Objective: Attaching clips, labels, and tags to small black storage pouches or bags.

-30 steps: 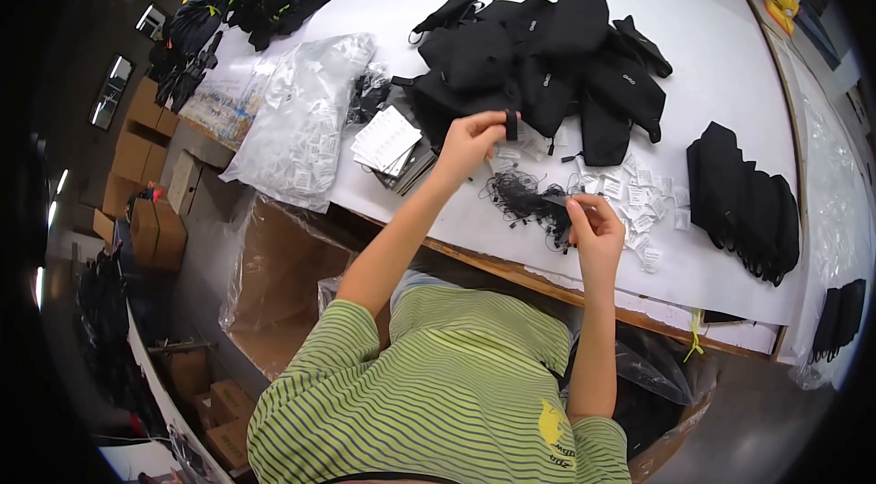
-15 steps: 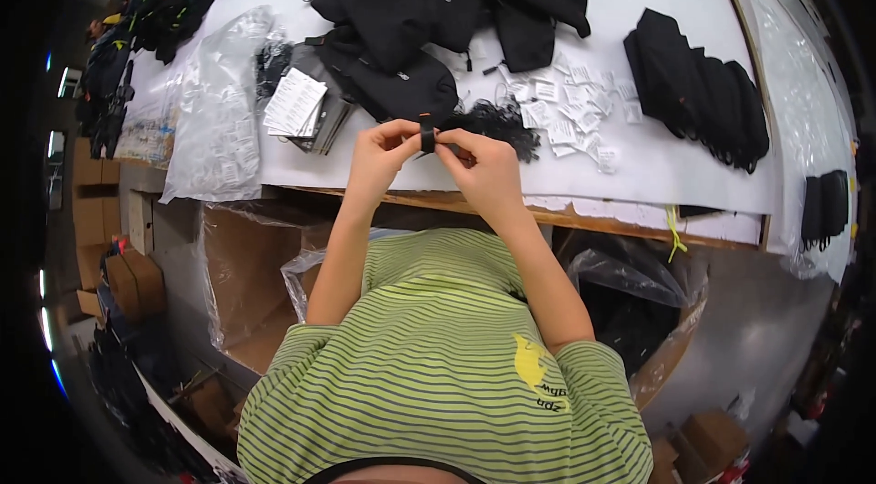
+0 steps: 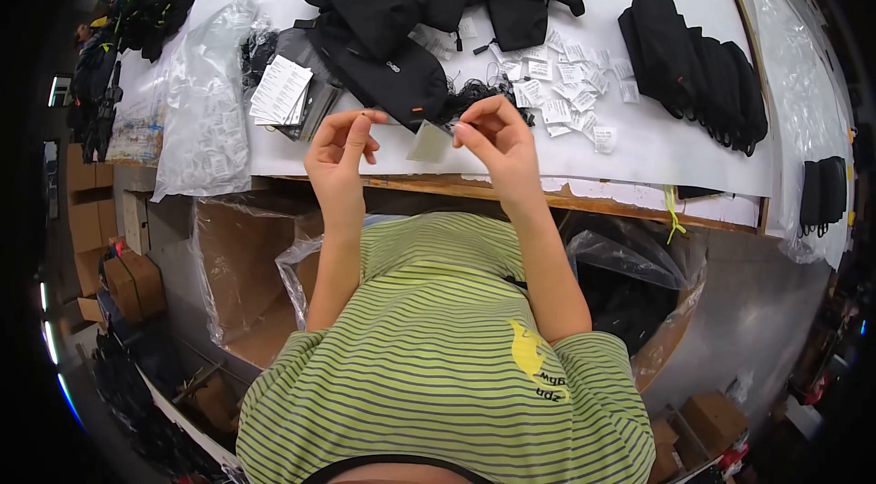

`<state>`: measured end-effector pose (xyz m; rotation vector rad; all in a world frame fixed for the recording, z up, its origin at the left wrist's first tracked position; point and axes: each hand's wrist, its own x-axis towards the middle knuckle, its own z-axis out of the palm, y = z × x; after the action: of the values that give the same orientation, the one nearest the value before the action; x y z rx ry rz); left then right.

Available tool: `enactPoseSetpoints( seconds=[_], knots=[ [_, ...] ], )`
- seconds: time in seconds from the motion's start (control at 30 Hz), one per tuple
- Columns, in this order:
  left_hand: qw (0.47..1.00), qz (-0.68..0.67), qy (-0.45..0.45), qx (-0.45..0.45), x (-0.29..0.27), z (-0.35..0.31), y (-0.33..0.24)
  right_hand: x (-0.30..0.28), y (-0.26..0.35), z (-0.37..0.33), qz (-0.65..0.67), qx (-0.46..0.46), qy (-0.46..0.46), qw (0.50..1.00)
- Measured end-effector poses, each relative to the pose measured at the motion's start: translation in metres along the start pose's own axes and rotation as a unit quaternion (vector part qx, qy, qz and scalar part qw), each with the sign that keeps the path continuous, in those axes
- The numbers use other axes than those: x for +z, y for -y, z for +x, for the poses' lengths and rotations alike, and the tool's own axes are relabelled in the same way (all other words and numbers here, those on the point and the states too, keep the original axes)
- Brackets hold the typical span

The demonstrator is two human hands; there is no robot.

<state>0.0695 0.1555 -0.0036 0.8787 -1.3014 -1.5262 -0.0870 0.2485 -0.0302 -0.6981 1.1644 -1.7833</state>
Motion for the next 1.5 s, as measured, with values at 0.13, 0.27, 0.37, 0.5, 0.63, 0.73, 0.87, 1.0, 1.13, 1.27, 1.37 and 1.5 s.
enactPoseSetpoints(
  seconds=[0.13,0.27,0.37,0.5,0.63,0.73,0.87,1.0,1.13,1.27,1.37,1.5],
  knots=[
    [0.996,0.021,0.091,-0.003,0.004,-0.004,-0.003,0.001,0.018,-0.001,-0.031,-0.013,0.000,0.999],
    [0.971,0.153,0.162,0.088,0.008,-0.005,0.002,0.007,0.013,-0.003,-0.031,-0.022,-0.017,0.999],
    [0.958,0.182,0.179,0.130,0.012,-0.006,0.003,0.018,0.013,-0.008,-0.062,-0.042,-0.011,0.997],
    [0.951,0.195,0.190,0.145,0.013,-0.006,0.001,0.026,0.010,-0.010,-0.064,0.002,-0.023,0.998],
    [0.945,0.215,0.189,0.161,0.013,-0.006,-0.002,0.029,0.012,-0.011,-0.085,-0.022,-0.019,0.996],
    [0.939,0.236,0.184,0.172,0.013,-0.007,-0.003,0.029,0.015,-0.012,-0.136,-0.022,-0.025,0.990],
    [0.933,0.265,0.163,0.180,0.015,-0.010,-0.002,0.029,0.012,-0.013,-0.209,-0.052,-0.034,0.976],
    [0.940,0.242,0.165,0.178,0.015,-0.009,-0.002,0.035,0.010,-0.013,-0.111,-0.040,-0.051,0.992],
    [0.940,0.251,0.161,0.168,0.015,-0.010,-0.002,0.033,0.008,-0.014,-0.138,-0.059,-0.057,0.987],
    [0.916,0.301,0.179,0.197,0.014,-0.009,-0.005,0.031,0.008,-0.013,-0.233,-0.090,-0.055,0.967],
    [0.924,0.281,0.180,0.186,0.014,-0.006,0.001,0.031,0.011,-0.012,-0.252,-0.096,-0.050,0.962],
    [0.944,0.229,0.214,0.099,0.005,0.000,0.008,0.030,0.014,-0.015,-0.255,-0.106,-0.038,0.960]
  ],
)
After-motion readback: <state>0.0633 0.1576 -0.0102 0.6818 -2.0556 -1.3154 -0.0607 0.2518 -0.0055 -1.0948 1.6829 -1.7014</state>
